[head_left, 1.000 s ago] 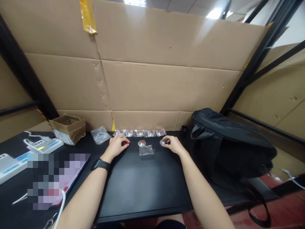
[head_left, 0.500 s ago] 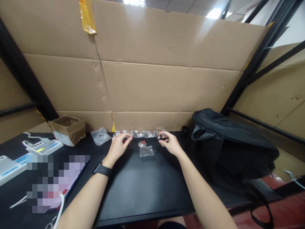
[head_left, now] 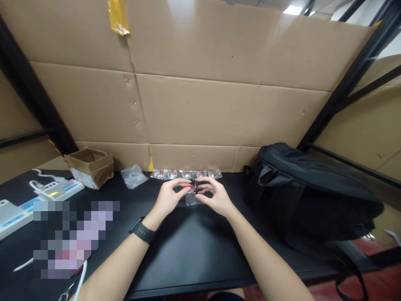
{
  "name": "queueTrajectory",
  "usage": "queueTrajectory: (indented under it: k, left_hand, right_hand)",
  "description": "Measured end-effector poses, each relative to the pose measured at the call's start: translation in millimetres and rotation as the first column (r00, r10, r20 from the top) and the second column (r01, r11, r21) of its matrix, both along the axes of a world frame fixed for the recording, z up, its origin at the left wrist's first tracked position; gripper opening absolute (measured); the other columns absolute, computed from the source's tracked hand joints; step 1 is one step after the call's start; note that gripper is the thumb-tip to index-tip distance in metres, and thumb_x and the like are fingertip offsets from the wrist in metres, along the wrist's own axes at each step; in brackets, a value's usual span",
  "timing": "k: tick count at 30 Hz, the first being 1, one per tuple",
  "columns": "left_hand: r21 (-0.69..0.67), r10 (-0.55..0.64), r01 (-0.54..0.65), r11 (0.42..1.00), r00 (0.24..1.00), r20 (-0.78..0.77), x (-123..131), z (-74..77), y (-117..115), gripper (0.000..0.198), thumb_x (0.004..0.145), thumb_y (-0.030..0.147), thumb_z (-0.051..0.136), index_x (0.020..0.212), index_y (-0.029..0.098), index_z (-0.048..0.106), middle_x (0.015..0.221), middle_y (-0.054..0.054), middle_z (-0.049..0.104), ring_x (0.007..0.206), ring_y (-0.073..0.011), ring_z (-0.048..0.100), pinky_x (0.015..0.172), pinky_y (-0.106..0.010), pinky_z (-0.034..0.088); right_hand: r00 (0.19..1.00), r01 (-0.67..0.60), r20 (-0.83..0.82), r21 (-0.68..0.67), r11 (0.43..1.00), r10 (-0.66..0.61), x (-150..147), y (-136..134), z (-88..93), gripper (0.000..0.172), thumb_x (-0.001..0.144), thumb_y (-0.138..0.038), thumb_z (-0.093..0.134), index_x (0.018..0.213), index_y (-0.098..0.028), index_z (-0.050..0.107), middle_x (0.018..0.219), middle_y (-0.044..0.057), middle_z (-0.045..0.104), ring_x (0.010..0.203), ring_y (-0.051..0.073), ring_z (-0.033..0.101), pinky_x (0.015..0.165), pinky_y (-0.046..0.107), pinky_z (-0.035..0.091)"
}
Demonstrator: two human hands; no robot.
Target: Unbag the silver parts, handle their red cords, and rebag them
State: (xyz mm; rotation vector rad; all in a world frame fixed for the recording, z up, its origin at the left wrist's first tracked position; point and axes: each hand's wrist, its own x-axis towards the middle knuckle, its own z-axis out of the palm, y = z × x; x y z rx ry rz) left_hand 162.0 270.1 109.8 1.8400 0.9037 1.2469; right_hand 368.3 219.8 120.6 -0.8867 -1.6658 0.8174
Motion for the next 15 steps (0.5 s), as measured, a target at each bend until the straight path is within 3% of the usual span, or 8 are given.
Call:
queueTrajectory:
  k: [6, 15]
  left_hand:
    - [0.084, 0.015, -0.011, 0.996, 0.999, -0.044, 1.6, 2.2, -3.6, 0.017, 0.083, 0.036, 0.073, 0.089, 0.022, 0.079, 0.099, -0.006, 0.076, 0.096, -0.0226, 0.070, 0.095, -0.037, 0.052]
    - [0.174, 0.095, -0.082, 0.981, 0.993, -0.072, 6.2, -0.6, -7.0, 0.010, 0.082, 0.032, 0.072, 0.086, 0.026, 0.079, 0.116, -0.005, 0.064, 0.114, -0.0236, 0.061, 0.106, -0.040, 0.044]
  right_hand:
    - [1.000, 0.012, -0.026, 0.036, 0.999, -0.011, -7.8, -3.3, 1.3, 0.048, 0.079, -0.024, 0.077, 0.123, -0.024, 0.058, 0.123, 0.009, 0.066, 0.106, 0.024, 0.070, 0.084, 0.035, 0.057]
    - [1.000, 0.005, -0.006, 0.057, 0.998, -0.004, -9.2, -5.6, 2.2, 0.048, 0.079, -0.022, 0.076, 0.124, -0.025, 0.059, 0.123, 0.008, 0.065, 0.107, 0.025, 0.070, 0.082, 0.034, 0.057]
